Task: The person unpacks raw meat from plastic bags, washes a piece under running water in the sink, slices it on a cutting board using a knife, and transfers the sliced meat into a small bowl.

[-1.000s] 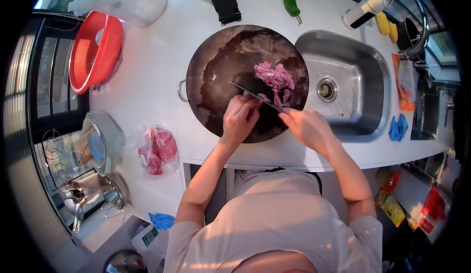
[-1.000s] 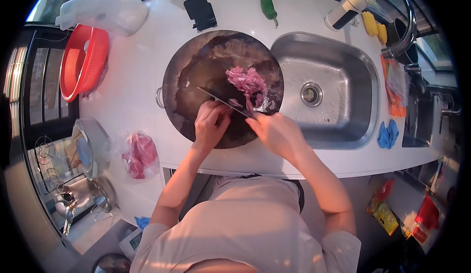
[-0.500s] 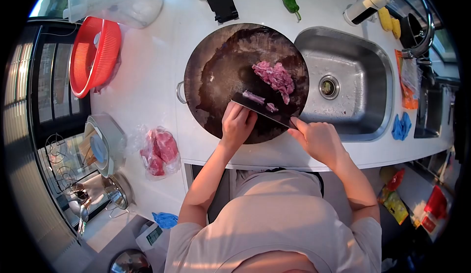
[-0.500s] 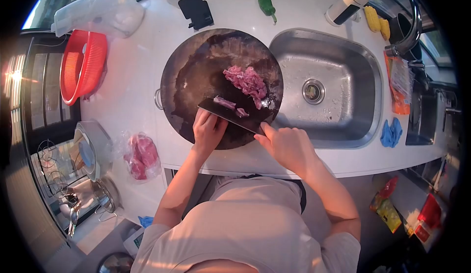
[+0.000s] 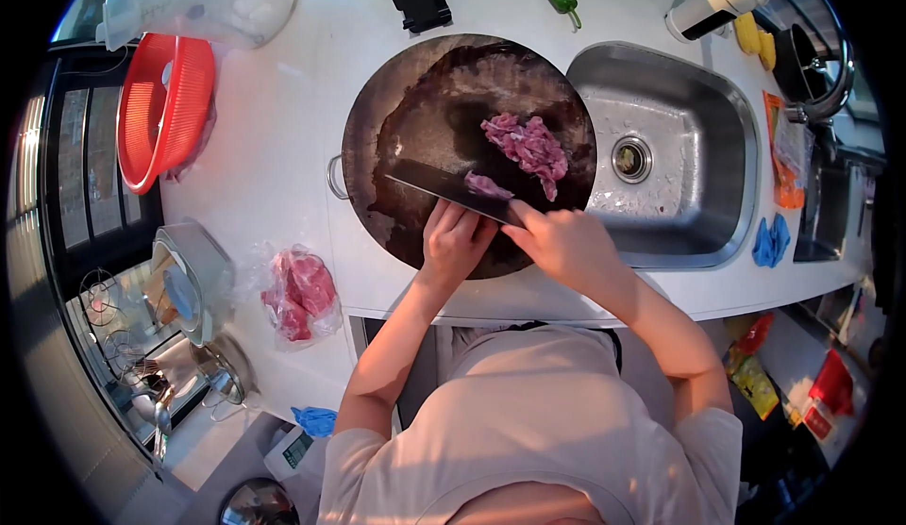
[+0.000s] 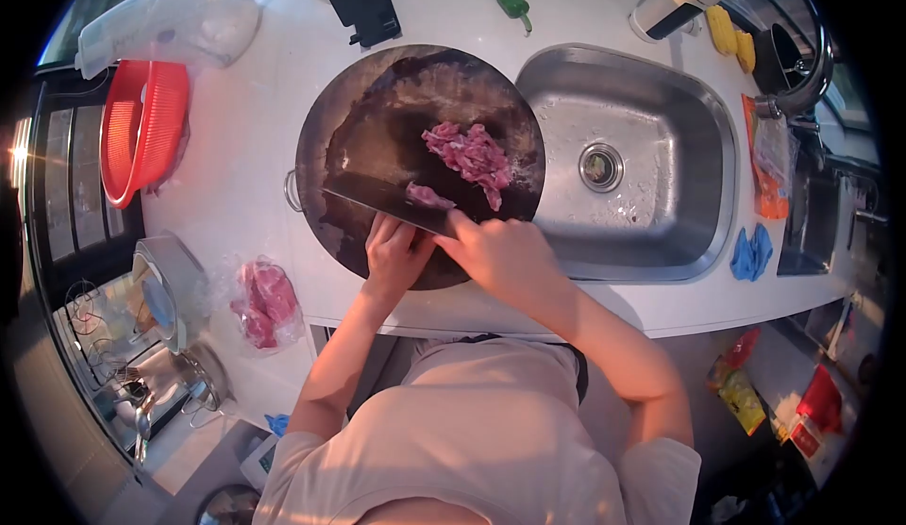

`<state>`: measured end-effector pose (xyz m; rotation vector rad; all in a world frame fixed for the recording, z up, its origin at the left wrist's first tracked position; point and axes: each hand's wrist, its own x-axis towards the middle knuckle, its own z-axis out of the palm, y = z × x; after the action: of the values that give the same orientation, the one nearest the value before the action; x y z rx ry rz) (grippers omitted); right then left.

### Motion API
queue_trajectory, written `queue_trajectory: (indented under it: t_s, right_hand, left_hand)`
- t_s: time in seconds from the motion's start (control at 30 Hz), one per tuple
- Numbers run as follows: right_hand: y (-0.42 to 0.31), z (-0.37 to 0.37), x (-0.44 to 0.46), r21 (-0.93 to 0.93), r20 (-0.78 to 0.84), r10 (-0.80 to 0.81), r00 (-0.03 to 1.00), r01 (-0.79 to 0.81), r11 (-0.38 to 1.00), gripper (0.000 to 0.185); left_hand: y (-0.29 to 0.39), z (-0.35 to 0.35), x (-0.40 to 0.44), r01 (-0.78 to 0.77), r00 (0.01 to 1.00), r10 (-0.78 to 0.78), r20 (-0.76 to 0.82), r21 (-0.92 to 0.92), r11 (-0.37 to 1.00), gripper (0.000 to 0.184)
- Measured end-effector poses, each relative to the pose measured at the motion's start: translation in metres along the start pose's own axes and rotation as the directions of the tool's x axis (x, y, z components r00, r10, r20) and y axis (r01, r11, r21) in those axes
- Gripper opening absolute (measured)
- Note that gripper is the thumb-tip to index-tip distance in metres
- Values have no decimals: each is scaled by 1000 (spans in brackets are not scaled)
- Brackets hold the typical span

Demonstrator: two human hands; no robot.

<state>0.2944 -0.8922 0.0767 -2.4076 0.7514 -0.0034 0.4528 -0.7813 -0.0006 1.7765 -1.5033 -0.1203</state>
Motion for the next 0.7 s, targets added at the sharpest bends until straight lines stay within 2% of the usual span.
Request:
queue_trajectory:
  t_s: [0.03, 0.13, 0.23, 0.3, 0.33, 0.37, 0.4, 0.47, 0.53, 0.57, 0.63, 0.67, 0.7]
  right_hand:
    - [8, -2, -18, -15, -67, -8, 998, 7, 1000, 34]
    - [24, -14, -59, -73, -23, 86, 996, -87, 994, 37]
    - [11, -15, -47, -88, 27, 116, 993, -113, 990, 38]
    - [-3, 1, -14, -84, -70, 37, 997, -43, 996, 36]
    - [-12, 7, 8, -63, -43, 18, 999, -20, 998, 35]
    - [-17, 20, 25, -61, -86, -14, 996, 9, 998, 36]
    - [-21, 28, 38, -47, -9, 20, 1000, -20, 999, 30]
    - [-21, 26, 39, -58, -77, -10, 997, 5, 998, 31]
    - [-9, 14, 22, -12, -33, 27, 999, -27, 1000, 31]
    - [-2, 1, 6, 49, -62, 1, 998, 2, 999, 35]
    - [13, -27, -21, 145, 116, 154, 981, -170, 975, 40]
    - [27, -33, -32, 205, 127, 173, 977, -197, 959, 45]
    - [43, -39, -37, 217, 241, 240, 940, -293, 931, 48]
  left_hand:
    - [1, 0, 4, -9, 1000, 9, -16, 5, 1000, 29]
    - [0, -1, 3, 22, 1000, -21, 12, -3, 1000, 29]
    - [-2, -1, 3, 31, 999, -31, 25, -16, 999, 28]
    - [0, 0, 5, -1, 1000, 1, 3, -22, 1000, 27]
    - [0, 0, 6, -20, 1000, 20, -11, -21, 1000, 27]
    - [0, 0, 7, -48, 998, 47, -36, -19, 999, 26]
    - [-2, 1, 2, -14, 1000, 14, -16, -19, 1000, 25]
    - [-6, 3, -8, 52, 998, -51, 24, -21, 998, 24]
    - [-3, 0, 2, -13, 1000, 12, -26, -65, 998, 22]
    - [0, -1, 6, -38, 998, 33, -59, -72, 997, 22]
    - [5, -1, 8, -72, 990, 65, -121, -54, 996, 23]
    - [5, -1, 7, -67, 987, 61, -146, -36, 997, 24]
    - [6, 0, 5, -61, 984, 57, -168, -21, 998, 24]
